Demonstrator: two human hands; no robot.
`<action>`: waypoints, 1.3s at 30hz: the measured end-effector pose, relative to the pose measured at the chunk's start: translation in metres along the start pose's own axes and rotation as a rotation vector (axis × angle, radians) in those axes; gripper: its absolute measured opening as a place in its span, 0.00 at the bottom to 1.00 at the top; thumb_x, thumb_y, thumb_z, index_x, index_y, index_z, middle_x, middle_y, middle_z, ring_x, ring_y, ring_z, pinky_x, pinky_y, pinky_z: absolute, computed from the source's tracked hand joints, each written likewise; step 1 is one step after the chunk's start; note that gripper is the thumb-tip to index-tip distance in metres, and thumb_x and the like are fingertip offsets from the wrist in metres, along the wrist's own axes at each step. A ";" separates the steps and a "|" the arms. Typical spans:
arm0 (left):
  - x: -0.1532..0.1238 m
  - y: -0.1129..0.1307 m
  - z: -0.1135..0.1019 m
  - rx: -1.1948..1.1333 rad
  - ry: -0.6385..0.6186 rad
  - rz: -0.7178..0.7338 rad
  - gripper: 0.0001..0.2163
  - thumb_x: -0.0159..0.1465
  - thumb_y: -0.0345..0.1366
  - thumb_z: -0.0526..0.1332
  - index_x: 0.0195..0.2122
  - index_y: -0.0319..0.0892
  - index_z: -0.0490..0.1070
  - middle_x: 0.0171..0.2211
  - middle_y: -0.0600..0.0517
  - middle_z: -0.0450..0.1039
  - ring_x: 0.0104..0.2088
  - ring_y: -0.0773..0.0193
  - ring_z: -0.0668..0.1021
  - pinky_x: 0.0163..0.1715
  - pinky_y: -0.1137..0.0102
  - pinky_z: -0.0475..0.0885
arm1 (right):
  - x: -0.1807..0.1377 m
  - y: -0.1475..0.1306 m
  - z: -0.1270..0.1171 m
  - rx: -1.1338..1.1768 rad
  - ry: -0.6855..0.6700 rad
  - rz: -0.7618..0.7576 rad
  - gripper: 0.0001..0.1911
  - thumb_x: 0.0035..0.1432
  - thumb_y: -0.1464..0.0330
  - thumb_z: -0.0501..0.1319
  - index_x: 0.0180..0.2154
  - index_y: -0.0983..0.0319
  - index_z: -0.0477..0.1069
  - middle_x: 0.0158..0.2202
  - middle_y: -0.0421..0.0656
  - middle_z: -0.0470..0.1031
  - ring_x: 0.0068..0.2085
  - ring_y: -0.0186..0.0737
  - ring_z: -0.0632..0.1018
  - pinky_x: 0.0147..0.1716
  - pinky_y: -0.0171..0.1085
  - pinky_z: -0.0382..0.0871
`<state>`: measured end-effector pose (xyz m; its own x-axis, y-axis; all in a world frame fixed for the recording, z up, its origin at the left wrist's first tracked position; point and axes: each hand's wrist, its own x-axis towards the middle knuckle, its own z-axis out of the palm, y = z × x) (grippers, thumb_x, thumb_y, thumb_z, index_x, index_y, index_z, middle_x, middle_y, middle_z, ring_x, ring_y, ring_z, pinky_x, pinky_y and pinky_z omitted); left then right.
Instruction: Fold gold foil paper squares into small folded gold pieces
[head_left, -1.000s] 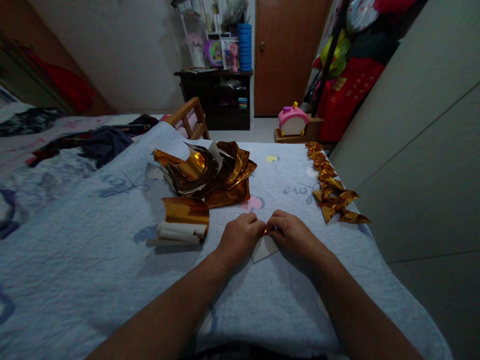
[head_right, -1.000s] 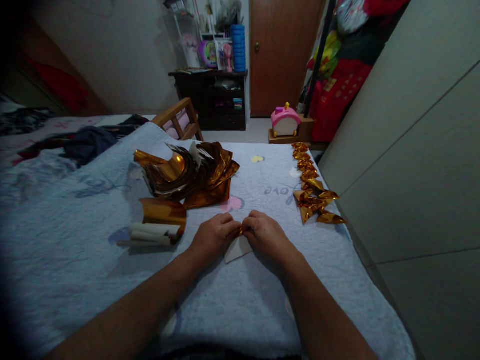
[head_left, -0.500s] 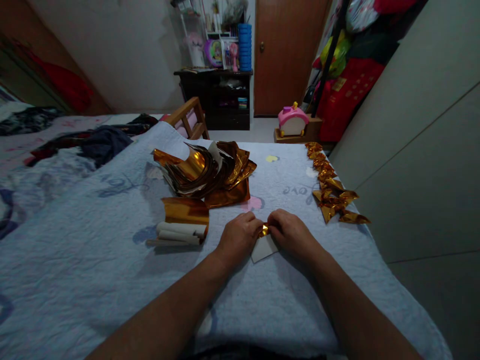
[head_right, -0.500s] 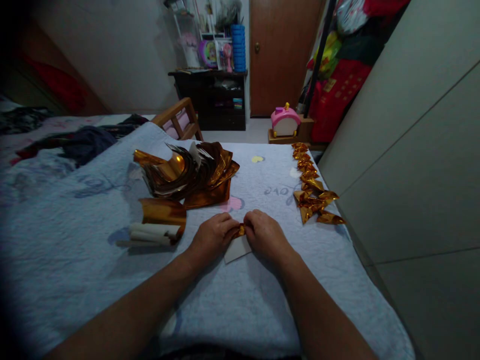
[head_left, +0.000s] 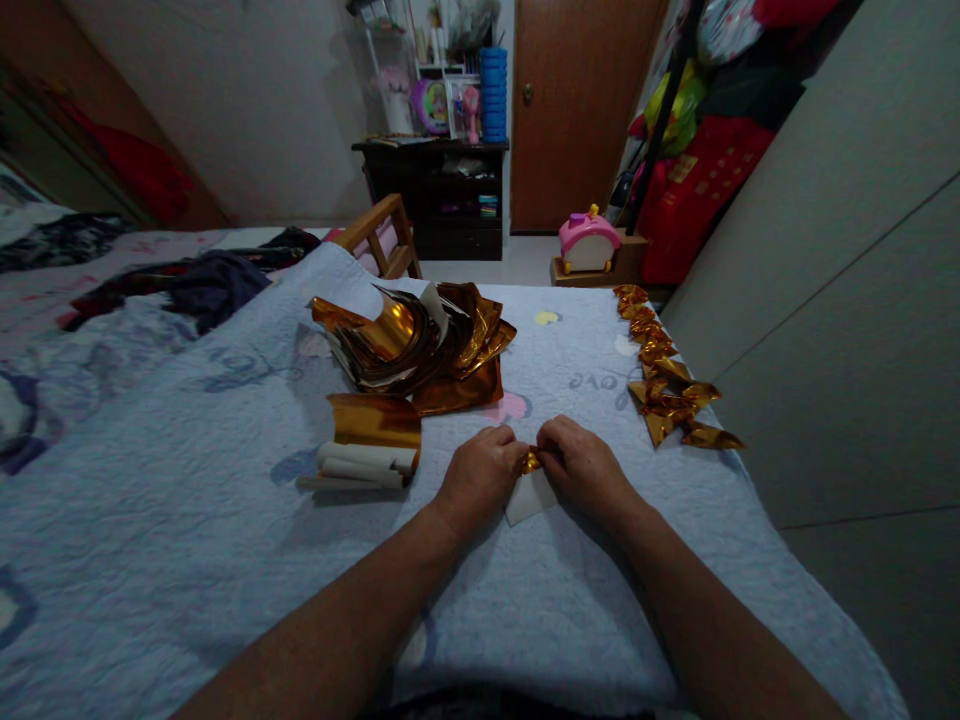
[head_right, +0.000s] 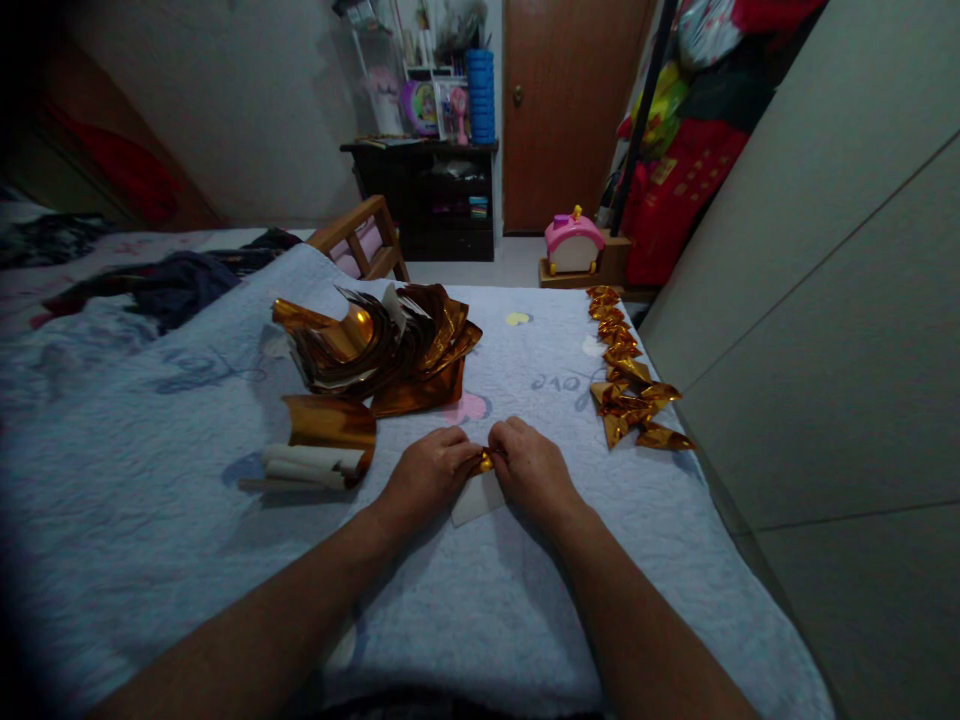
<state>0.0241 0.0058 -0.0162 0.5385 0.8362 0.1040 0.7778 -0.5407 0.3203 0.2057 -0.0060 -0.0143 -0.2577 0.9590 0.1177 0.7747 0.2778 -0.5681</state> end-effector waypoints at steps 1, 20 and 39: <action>0.000 0.000 -0.001 -0.007 0.003 0.000 0.11 0.71 0.38 0.58 0.39 0.44 0.81 0.35 0.50 0.75 0.37 0.60 0.74 0.34 0.69 0.64 | 0.000 -0.001 -0.001 -0.003 -0.013 -0.005 0.06 0.60 0.77 0.58 0.34 0.61 0.70 0.35 0.40 0.69 0.35 0.36 0.70 0.34 0.34 0.59; 0.001 0.002 -0.007 -0.175 0.012 -0.059 0.06 0.68 0.30 0.61 0.36 0.41 0.77 0.36 0.50 0.76 0.40 0.61 0.77 0.41 0.69 0.69 | -0.001 0.005 -0.008 -0.001 -0.124 -0.100 0.11 0.60 0.78 0.58 0.36 0.60 0.77 0.36 0.42 0.72 0.37 0.36 0.72 0.37 0.34 0.63; 0.002 0.002 -0.007 -0.137 -0.010 -0.038 0.08 0.69 0.31 0.58 0.37 0.43 0.77 0.36 0.50 0.74 0.39 0.61 0.75 0.39 0.69 0.68 | -0.001 0.005 -0.010 0.013 -0.140 -0.126 0.13 0.58 0.79 0.59 0.37 0.61 0.80 0.37 0.43 0.74 0.38 0.38 0.75 0.39 0.35 0.66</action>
<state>0.0244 0.0072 -0.0087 0.5129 0.8547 0.0803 0.7466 -0.4902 0.4498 0.2162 -0.0051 -0.0090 -0.4311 0.8992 0.0744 0.7239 0.3939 -0.5665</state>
